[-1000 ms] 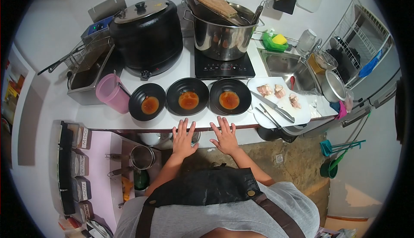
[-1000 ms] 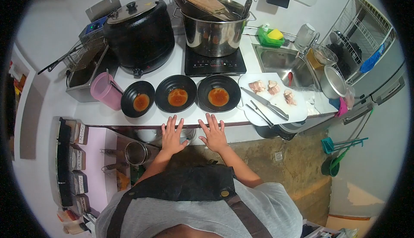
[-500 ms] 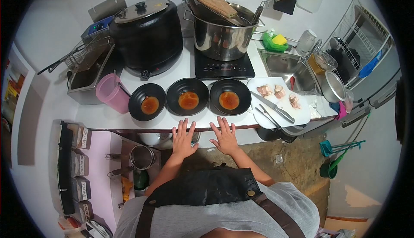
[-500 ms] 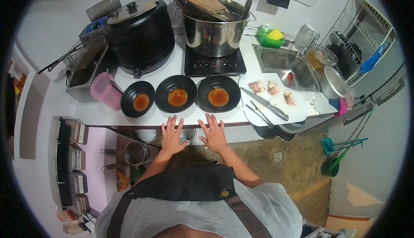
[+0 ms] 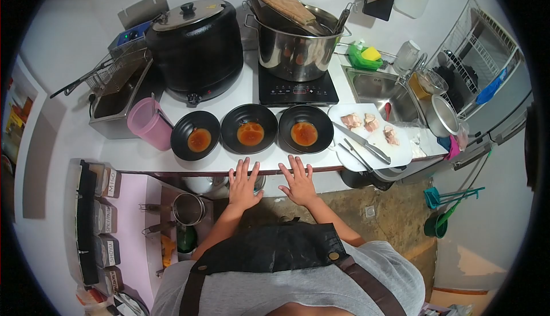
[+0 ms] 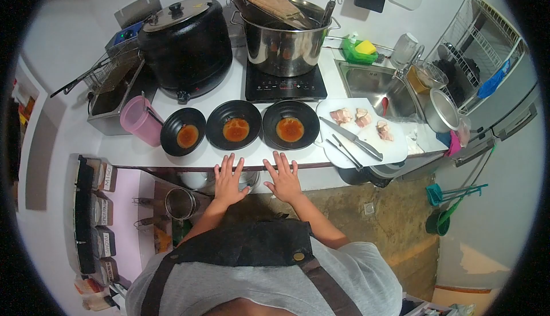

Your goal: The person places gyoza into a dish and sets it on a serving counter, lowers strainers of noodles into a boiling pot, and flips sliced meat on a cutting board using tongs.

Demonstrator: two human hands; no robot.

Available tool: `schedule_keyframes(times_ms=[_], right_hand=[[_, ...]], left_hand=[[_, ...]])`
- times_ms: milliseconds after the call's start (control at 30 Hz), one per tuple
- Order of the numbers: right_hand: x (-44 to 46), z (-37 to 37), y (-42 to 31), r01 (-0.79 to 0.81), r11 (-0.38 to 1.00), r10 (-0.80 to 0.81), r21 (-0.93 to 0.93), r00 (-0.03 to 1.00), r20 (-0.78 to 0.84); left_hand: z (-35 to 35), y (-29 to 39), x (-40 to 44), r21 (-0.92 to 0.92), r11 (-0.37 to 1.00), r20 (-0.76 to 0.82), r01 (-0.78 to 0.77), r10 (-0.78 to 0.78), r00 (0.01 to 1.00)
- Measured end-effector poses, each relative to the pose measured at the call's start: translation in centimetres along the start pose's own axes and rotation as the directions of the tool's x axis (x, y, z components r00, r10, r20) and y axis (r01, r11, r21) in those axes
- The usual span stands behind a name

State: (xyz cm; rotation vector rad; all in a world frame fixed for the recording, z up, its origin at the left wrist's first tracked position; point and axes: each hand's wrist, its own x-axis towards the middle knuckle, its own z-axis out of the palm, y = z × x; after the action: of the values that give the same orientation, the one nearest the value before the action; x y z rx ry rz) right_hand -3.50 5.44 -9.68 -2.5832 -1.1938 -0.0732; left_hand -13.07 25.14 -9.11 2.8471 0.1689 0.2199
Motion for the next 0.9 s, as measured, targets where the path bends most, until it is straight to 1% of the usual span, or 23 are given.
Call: schedule_keyframes(times_ms=[433, 900], right_hand=[[-0.03, 0.09, -0.01, 0.002, 1.000, -0.002, -0.001, 1.000, -0.003], [0.05, 0.09, -0.04, -0.016, 1.000, 0.017, -0.022, 0.999, 0.034]], left_hand=[[0.04, -0.03, -0.09, -0.008, 1.000, -0.023, -0.012, 0.011, 1.000], [0.14, -0.03, -0.01, -0.003, 1.000, -0.018, -0.004, 0.004, 1.000]])
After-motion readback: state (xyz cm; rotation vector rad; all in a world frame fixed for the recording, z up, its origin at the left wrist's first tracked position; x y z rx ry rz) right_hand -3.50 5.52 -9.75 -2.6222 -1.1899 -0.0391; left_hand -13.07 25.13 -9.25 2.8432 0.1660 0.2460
